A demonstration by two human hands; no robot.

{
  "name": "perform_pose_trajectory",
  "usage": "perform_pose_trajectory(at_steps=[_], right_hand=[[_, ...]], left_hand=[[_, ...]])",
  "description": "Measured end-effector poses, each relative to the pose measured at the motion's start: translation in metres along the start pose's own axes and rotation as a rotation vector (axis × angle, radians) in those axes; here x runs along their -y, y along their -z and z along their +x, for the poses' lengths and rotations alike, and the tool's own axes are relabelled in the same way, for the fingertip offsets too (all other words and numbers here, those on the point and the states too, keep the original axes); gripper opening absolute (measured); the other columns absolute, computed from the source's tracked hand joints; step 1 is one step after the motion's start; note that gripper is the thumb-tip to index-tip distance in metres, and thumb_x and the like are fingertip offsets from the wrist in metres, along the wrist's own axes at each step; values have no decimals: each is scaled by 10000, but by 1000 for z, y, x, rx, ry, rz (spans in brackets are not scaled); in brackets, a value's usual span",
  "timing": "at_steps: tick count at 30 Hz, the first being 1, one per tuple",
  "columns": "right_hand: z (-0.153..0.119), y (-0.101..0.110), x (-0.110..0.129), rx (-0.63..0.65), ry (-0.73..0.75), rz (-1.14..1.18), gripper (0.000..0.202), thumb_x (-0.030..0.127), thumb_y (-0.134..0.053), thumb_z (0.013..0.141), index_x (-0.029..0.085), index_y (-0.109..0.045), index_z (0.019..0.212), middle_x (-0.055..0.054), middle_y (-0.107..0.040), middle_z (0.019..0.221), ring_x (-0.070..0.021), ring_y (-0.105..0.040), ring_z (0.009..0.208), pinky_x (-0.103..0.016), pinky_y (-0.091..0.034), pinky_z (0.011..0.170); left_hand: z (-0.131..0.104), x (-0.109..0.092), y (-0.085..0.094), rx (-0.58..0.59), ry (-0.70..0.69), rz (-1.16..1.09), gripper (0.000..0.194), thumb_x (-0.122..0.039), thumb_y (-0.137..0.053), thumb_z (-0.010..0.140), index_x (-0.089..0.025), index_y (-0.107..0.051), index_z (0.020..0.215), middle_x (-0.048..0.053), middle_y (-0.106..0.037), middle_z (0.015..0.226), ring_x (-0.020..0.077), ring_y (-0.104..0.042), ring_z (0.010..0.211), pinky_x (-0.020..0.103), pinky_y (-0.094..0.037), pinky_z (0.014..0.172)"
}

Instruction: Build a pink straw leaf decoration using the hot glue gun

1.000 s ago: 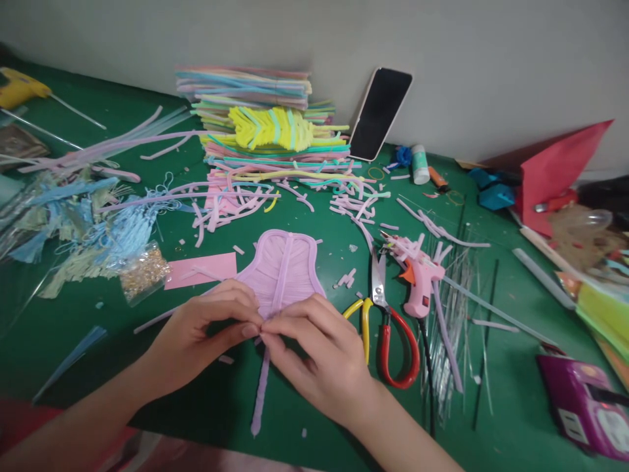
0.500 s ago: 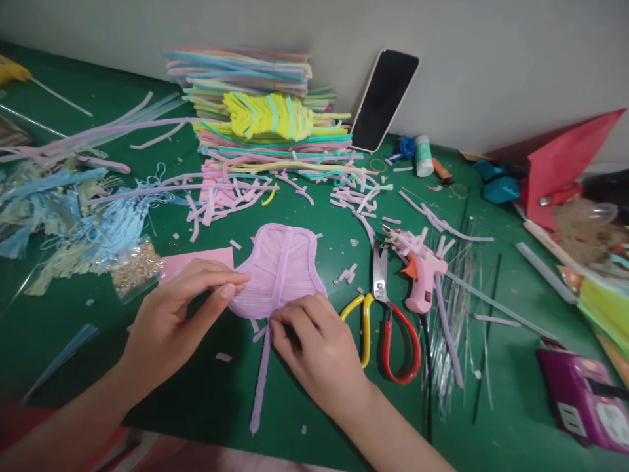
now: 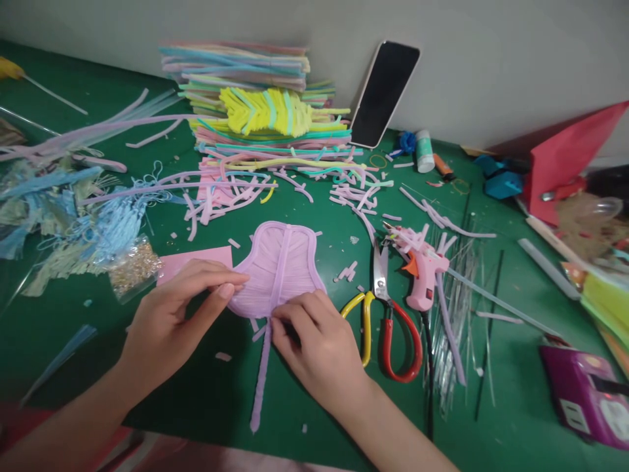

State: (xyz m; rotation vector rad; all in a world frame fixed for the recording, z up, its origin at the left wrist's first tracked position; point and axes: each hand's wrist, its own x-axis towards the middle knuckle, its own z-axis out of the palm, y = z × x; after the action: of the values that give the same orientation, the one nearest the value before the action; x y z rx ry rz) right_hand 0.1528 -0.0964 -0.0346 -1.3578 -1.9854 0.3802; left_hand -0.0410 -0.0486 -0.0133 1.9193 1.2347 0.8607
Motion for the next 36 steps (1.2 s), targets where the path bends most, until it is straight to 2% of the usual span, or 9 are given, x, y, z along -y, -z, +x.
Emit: perform_pose_trajectory(at_steps=[16,28,36], right_hand=[[0,-1,-1,-5,10,7,112,92,-602,843,185,-639,892,-45,-642,778,-172,-596,749,-304,-531,676],[-3,-2,-4,19,3,18,108,110,-591,855,185,-645,912,-48,-639,798,-170,-588,767,-305,-525,686],[-2,0,-3,20,2,20,95,103,-593,851,180,-641,882,-48,-638,785,-177,-591,760,-310,-520,677]], left_hand=[[1,4,-3,14,-30,22,175,-220,-524,935,-215,-695,972,21,-689,919,164,-604,928,296,-474,811],[2,7,-4,-25,-47,11,170,-224,-529,927,-205,-695,955,38,-695,913,182,-611,916,315,-487,802],[7,6,-4,8,-68,115,176,-226,-533,921,-199,-689,998,40,-695,946,187,-612,945,330,-481,860]])
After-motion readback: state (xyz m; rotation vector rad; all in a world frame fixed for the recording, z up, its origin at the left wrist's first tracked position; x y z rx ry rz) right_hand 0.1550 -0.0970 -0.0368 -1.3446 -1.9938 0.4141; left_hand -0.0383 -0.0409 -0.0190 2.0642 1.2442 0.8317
